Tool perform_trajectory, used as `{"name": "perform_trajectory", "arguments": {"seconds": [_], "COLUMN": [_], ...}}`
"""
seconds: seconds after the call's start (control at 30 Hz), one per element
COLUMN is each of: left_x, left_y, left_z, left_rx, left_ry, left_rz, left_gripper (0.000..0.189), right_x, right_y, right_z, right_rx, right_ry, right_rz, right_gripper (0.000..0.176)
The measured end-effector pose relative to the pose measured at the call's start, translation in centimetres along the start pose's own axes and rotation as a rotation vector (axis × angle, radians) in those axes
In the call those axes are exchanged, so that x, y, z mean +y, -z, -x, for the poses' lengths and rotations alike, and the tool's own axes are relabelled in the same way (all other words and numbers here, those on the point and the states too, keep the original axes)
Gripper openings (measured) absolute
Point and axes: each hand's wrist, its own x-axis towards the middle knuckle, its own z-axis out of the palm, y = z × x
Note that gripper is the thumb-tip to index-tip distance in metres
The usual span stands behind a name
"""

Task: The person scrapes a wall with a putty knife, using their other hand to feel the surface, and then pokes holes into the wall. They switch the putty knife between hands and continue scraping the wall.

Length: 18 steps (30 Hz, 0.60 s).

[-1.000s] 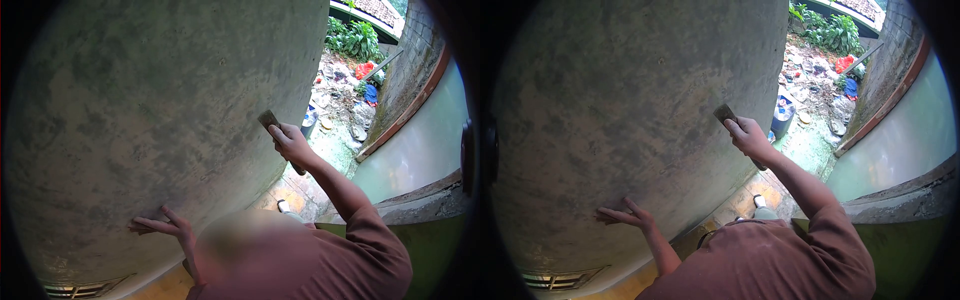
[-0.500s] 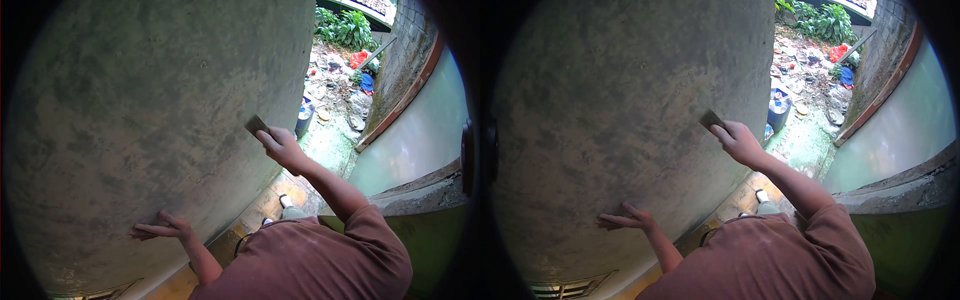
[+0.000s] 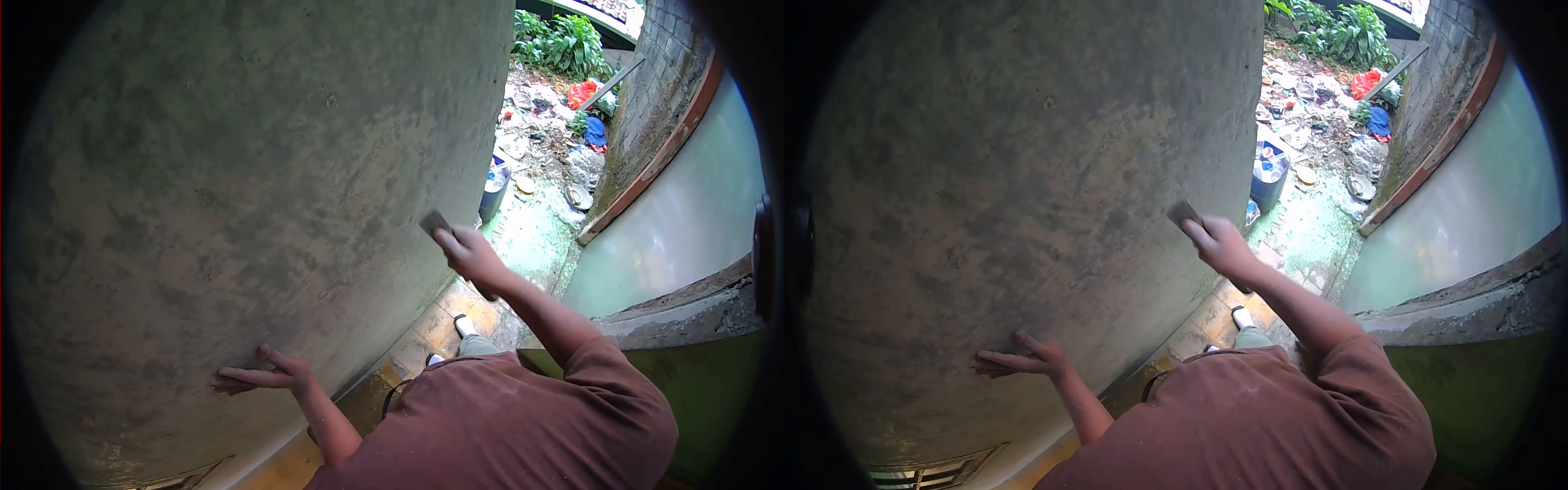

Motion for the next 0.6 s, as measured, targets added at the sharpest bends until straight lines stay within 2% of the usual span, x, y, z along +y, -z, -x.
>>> {"name": "perform_trajectory", "arguments": {"seconds": [0.07,0.27,0.33,0.43,0.53,0.6], "left_x": [0.2,-0.2,-0.2,-0.1,0.1,0.2], "left_y": [0.0,-0.2,0.1,-0.1,-0.1,-0.2], "left_z": [-0.1,0.0,0.4,0.1,-0.1,-0.2], "left_rx": [-0.002,-0.006,-0.01,-0.001,-0.007,0.011], "left_ry": [-0.001,-0.009,-0.008,-0.013,-0.022,-0.041], "left_rz": [0.003,-0.009,-0.006,-0.021,-0.049,-0.032], "left_gripper": [0.073,0.074,0.075,0.075,0.074,0.074], "right_x": [3.8,1.5,0.5,3.2,3.9,1.6], "right_y": [-0.5,-1.8,-1.5,-2.0,-2.2,-2.1], "right_z": [1.1,-1.9,-1.4,-0.5,0.3,-2.0], "right_rx": [-0.06,-0.072,-0.054,0.004,-0.039,0.004], "right_ry": [-0.162,-0.127,-0.04,-0.021,-0.13,0.004], "right_rz": [-0.043,-0.181,-0.223,-0.136,-0.077,-0.093], "right_gripper": [0.046,0.04,0.041,0.043,0.045,0.04]}}
